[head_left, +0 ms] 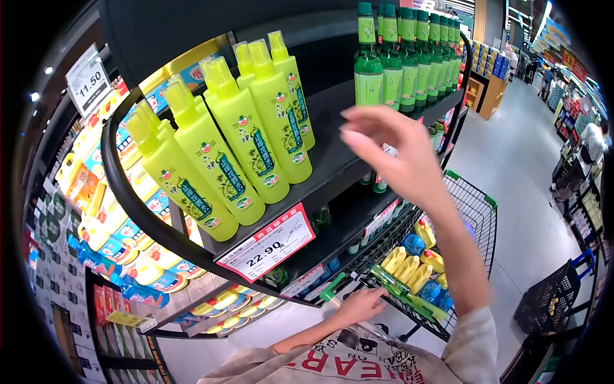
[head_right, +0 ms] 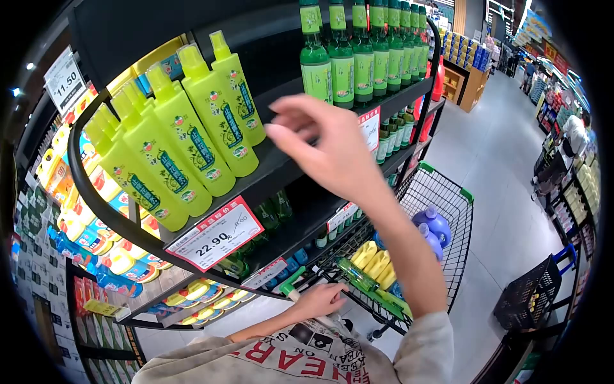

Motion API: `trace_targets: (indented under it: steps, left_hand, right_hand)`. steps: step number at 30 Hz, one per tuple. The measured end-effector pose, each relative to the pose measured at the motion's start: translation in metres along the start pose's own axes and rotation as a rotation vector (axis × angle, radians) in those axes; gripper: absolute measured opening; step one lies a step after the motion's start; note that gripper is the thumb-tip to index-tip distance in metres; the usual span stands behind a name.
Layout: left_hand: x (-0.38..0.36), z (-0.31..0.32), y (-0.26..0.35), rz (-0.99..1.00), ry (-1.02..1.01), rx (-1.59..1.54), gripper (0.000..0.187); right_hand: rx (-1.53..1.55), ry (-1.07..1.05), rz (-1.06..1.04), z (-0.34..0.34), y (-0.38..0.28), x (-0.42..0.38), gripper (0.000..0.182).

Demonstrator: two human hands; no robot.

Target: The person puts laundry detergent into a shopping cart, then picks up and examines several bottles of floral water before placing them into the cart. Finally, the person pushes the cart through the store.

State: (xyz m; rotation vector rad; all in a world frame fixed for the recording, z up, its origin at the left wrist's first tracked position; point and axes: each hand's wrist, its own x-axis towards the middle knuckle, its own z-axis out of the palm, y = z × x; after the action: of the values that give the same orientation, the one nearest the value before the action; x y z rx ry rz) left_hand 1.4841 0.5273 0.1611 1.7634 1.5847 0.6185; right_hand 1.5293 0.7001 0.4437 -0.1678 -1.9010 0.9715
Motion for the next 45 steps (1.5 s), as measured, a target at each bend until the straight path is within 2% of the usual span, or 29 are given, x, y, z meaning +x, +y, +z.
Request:
trace_targets:
  steps: [3,4,9,11,15,18,21,23,25,27,28,29,31,32,34,36,39,42,45]
  left_hand:
    - [-0.002,0.005,-0.007,0.001,0.009,-0.001,0.029]
    - [-0.002,0.005,-0.009,0.011,0.024,-0.014,0.028]
    - [-0.003,0.008,-0.012,0.049,0.091,0.005,0.027]
    - [-0.005,0.009,-0.011,0.049,0.088,0.018,0.027]
    - [-0.002,0.009,-0.013,0.041,0.082,-0.025,0.026]
    - [0.000,0.011,-0.016,0.086,0.093,-0.053,0.024]
    - [0.002,0.006,-0.011,0.022,0.091,-0.226,0.021]
    - [0.005,0.004,-0.010,-0.017,0.075,-0.336,0.023]
    - [0.011,0.008,-0.011,-0.072,0.014,-0.547,0.019]
    - [0.016,0.006,-0.007,-0.083,-0.048,-0.925,0.024]
    - [0.019,0.004,-0.009,-0.157,-0.160,-1.047,0.040]
    - [0.022,0.006,-0.007,-0.167,-0.191,-1.048,0.040]
    - [0.028,0.008,-0.001,-0.225,-0.275,-1.384,0.058]
    - [0.028,0.005,0.008,-0.229,-0.298,-1.442,0.067]
    - [0.030,0.009,0.002,-0.304,-0.303,-1.501,0.068]
    - [0.032,0.012,-0.001,-0.405,-0.268,-1.481,0.068]
    - [0.034,0.014,-0.007,-0.390,-0.297,-1.436,0.065]
    - [0.035,0.013,-0.001,-0.447,-0.208,-1.442,0.061]
    - [0.035,0.011,0.003,-0.488,-0.156,-1.426,0.061]
  right_hand:
    - [-0.046,-0.028,-0.030,0.038,0.008,0.030,0.041]
    - [-0.076,-0.011,-0.052,0.048,0.014,0.034,0.053]
    - [-0.088,-0.048,-0.024,0.068,0.025,0.041,0.055]
    - [-0.017,-0.106,-0.010,0.073,0.034,0.042,0.050]
    - [0.048,-0.041,-0.057,0.065,0.025,0.041,0.046]
    - [0.072,0.149,-0.178,0.040,0.011,0.035,0.050]
    - [0.198,0.304,-0.210,-0.001,-0.011,0.009,0.051]
    - [0.318,0.396,-0.109,-0.021,-0.018,-0.027,0.050]
    - [0.419,0.343,0.112,-0.034,-0.011,-0.076,0.046]
    - [0.526,0.391,0.312,-0.028,0.012,-0.128,0.041]
    - [0.565,0.405,0.419,-0.023,0.028,-0.155,0.040]
    - [0.608,0.417,0.526,-0.016,0.046,-0.182,0.038]
    - [0.565,0.502,0.681,0.005,0.075,-0.226,0.034]
    - [0.559,0.516,0.688,0.011,0.085,-0.244,0.034]
    - [0.553,0.463,0.829,0.021,0.101,-0.269,0.034]
    - [0.626,0.502,0.846,0.029,0.111,-0.280,0.034]
    - [0.682,0.517,0.884,0.035,0.119,-0.289,0.040]
    - [0.697,0.487,0.864,0.037,0.128,-0.294,0.050]
    - [0.784,0.534,0.914,0.040,0.132,-0.295,0.049]
